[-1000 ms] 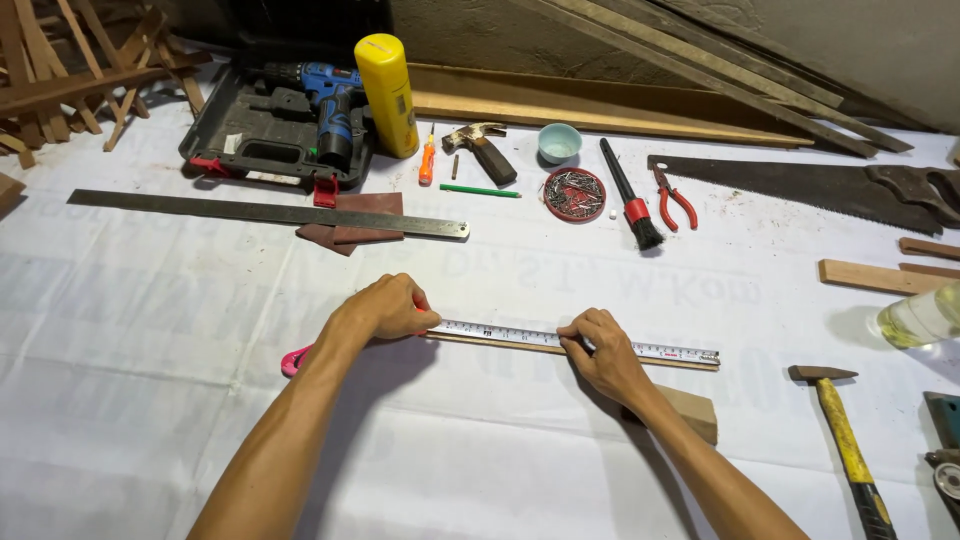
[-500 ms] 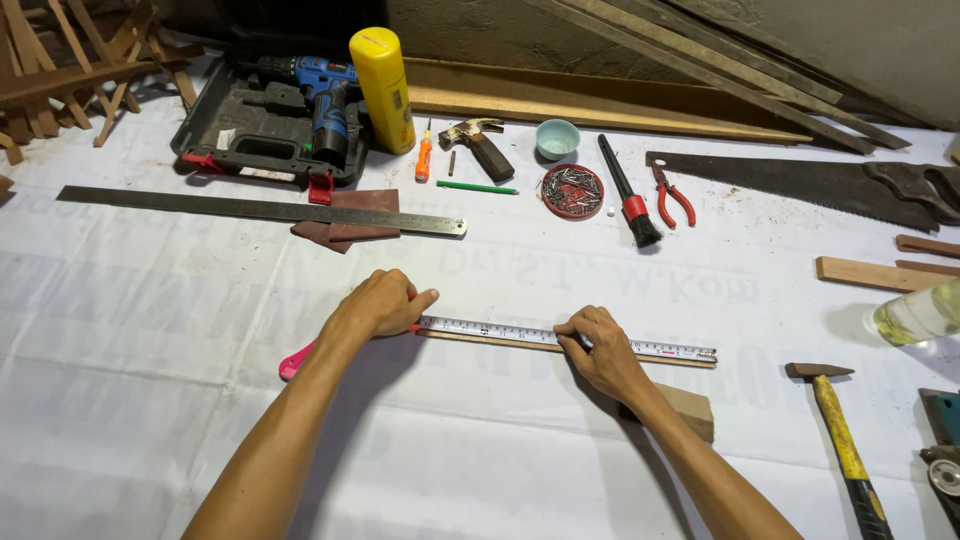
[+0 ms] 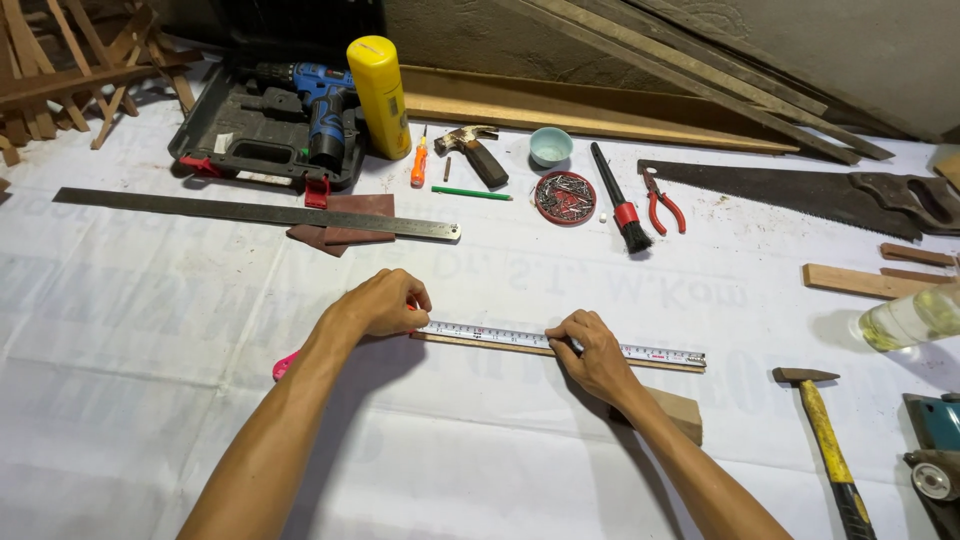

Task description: Measure a piece of wood with a tape measure on a workbench.

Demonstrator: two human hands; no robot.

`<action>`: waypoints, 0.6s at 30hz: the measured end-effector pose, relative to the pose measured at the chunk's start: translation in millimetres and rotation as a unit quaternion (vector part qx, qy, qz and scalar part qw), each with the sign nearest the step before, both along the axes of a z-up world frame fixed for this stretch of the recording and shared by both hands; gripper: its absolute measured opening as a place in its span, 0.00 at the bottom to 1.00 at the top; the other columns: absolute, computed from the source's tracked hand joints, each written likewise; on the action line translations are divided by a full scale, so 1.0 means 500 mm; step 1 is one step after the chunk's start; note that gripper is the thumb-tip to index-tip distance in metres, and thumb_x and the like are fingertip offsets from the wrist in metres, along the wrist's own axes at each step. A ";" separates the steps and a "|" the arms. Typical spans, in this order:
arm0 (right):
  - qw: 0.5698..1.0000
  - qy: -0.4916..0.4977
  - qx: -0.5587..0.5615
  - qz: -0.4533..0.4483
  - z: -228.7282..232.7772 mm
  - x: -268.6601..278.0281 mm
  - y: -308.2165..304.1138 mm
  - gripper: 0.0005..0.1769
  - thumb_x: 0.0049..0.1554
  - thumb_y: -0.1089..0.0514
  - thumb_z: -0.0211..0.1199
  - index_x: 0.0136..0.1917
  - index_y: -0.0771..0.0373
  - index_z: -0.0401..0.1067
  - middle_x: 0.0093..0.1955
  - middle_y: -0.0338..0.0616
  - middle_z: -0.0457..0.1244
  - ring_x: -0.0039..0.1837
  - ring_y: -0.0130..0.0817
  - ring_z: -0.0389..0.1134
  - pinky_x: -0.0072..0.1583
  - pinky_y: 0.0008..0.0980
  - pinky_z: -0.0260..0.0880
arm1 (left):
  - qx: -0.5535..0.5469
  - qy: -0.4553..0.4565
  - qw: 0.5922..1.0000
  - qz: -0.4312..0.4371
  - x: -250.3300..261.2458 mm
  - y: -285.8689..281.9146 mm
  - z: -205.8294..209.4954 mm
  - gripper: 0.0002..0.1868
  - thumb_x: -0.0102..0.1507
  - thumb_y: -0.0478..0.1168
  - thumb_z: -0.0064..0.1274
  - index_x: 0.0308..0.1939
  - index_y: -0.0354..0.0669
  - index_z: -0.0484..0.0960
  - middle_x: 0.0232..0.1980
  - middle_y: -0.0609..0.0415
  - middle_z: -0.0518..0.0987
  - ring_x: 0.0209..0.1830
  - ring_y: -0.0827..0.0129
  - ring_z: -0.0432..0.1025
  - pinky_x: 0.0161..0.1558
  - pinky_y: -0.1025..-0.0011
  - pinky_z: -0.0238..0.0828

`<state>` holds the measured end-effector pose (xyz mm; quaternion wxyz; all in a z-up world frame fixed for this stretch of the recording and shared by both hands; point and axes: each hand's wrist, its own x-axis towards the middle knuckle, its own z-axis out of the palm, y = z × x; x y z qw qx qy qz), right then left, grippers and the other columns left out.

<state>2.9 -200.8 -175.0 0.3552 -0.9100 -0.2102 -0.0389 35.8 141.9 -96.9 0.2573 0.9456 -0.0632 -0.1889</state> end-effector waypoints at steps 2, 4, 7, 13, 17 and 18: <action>1.000 0.001 0.000 -0.001 -0.001 0.004 0.002 0.06 0.54 0.61 0.66 0.45 0.63 0.80 0.40 0.40 0.65 0.47 0.35 0.64 0.51 0.37 0.67 | 0.006 -0.004 1.000 0.006 -0.017 -0.006 0.024 0.14 0.51 0.41 0.55 0.36 0.41 0.89 0.32 0.50 0.87 0.30 0.62 0.81 0.38 0.63 0.78; 1.000 0.004 -0.002 -0.005 0.001 -0.001 -0.004 0.06 0.55 0.61 0.66 0.45 0.63 0.80 0.41 0.40 0.65 0.47 0.35 0.64 0.51 0.37 0.67 | 0.011 -0.005 1.000 0.009 -0.027 -0.011 0.019 0.13 0.53 0.41 0.53 0.35 0.40 0.89 0.30 0.48 0.88 0.31 0.60 0.81 0.39 0.62 0.78; 1.000 0.012 0.001 0.010 0.015 -0.003 -0.012 0.09 0.55 0.60 0.65 0.49 0.62 0.80 0.43 0.41 0.66 0.49 0.36 0.64 0.52 0.37 0.68 | 0.016 -0.075 0.997 0.027 -0.030 -0.008 0.000 0.14 0.56 0.47 0.55 0.35 0.43 0.90 0.32 0.49 0.87 0.33 0.60 0.81 0.42 0.62 0.76; 0.997 0.009 -0.032 0.065 0.024 -0.001 -0.034 0.18 0.52 0.58 0.65 0.56 0.63 0.78 0.46 0.44 0.65 0.51 0.38 0.64 0.54 0.38 0.68 | 0.106 -0.130 0.985 -0.046 -0.047 -0.015 0.027 0.24 0.52 0.60 0.62 0.39 0.46 0.89 0.35 0.47 0.85 0.36 0.57 0.80 0.43 0.60 0.77; 0.996 -0.009 -0.055 0.070 0.033 -0.008 -0.037 0.19 0.51 0.57 0.67 0.56 0.64 0.78 0.45 0.45 0.66 0.49 0.38 0.64 0.55 0.39 0.67 | 0.137 -0.142 0.978 -0.068 -0.050 -0.022 0.027 0.26 0.53 0.62 0.62 0.40 0.45 0.89 0.37 0.47 0.84 0.38 0.56 0.79 0.44 0.57 0.76; 0.996 -0.010 -0.058 0.066 0.037 -0.011 -0.037 0.20 0.51 0.57 0.67 0.57 0.64 0.77 0.45 0.45 0.65 0.49 0.39 0.64 0.55 0.39 0.67 | 0.141 -0.144 0.977 -0.072 -0.051 -0.026 0.029 0.26 0.53 0.63 0.62 0.40 0.45 0.89 0.37 0.47 0.84 0.38 0.56 0.79 0.44 0.57 0.76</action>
